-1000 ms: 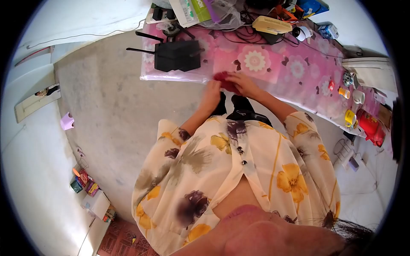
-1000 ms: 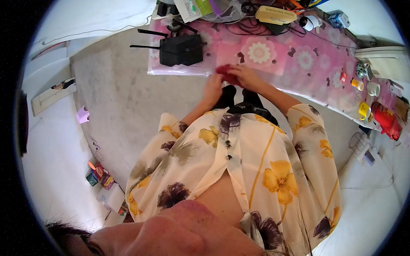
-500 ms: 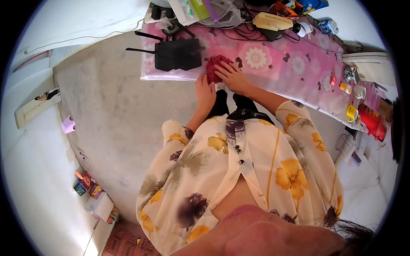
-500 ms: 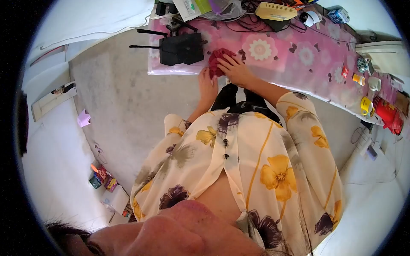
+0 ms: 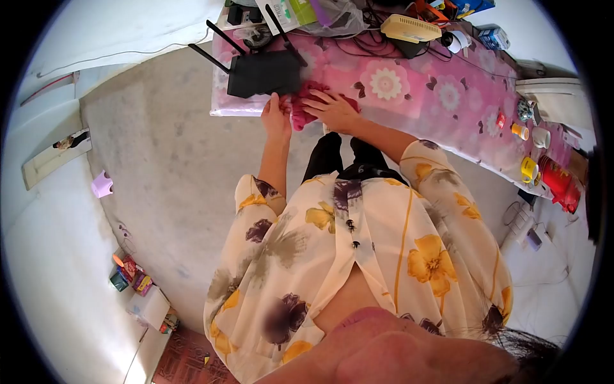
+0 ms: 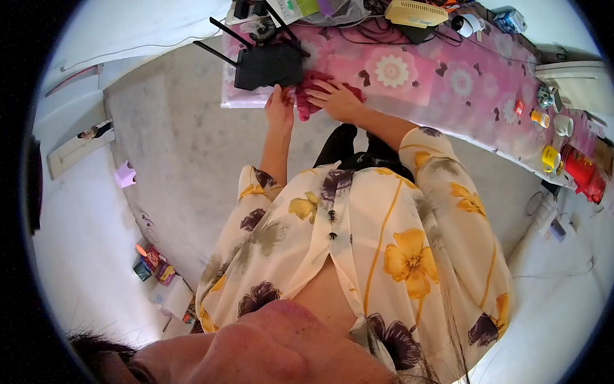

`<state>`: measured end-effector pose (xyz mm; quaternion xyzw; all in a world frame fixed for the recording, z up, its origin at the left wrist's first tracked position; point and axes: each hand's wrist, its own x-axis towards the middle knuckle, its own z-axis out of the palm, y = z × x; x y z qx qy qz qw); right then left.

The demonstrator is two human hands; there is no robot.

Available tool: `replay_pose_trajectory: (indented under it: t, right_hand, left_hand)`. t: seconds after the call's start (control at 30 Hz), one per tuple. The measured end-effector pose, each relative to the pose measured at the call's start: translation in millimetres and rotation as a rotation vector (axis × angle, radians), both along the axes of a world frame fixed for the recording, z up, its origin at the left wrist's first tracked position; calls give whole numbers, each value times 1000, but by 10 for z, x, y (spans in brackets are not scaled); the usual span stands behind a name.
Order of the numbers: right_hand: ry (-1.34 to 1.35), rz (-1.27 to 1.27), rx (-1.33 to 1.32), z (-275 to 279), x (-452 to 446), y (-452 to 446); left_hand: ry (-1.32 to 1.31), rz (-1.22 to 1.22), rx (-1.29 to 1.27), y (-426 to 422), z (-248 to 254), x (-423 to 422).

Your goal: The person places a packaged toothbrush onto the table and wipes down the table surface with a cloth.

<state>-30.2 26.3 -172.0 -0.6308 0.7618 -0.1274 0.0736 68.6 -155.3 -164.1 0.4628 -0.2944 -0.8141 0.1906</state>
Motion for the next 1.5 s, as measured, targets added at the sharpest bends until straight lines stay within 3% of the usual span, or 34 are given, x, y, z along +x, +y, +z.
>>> replay_pose_trajectory:
  t: [0.07,0.2,0.37,0.53,0.6,0.8,0.93,1.0,1.03,1.1,1.3,1.47,1.5]
  right_hand:
    - [-2,35,27,26,-60,138]
    - [-30,-235,-39,76,-239,190]
    - [15,-431,-113,-9,-321,-352]
    - [21,-452,-157,-60,-248,-801]
    - [47,-352,-44,-79,-179,-880]
    - [-68,37,-165,-264,147,-241]
    - [-205,63,-20,-127,-48,337]
    - [-9,-187,131,13,-287,367]
    - [-9,-186,133,10,-412,298]
    - [-12,-403,-119,-97,-724,37]
    - [21,-542,-189,-158,-744,-963]
    - [-37,-301,-166,-205,-707,-1069]
    - [-23,-143,67,-110,-593,-1008]
  left_hand:
    - [-22,-10,-17,-43,3,-30]
    - [-49,21,2,-69,-61,15]
    - [14,8,15,-175,73,41]
    - [14,-10,7,-231,151,49]
    - [9,-17,12,-232,157,64]
    - [82,-12,60,-287,117,32]
    - [80,-18,84,-277,46,101]
    - [71,-7,87,-251,28,119]
    - [78,1,78,-242,30,122]
    - [88,9,66,-229,43,129]
    - [88,16,73,-228,64,183]
    - [96,-29,64,-244,91,167]
    - [96,-35,62,-255,74,188]
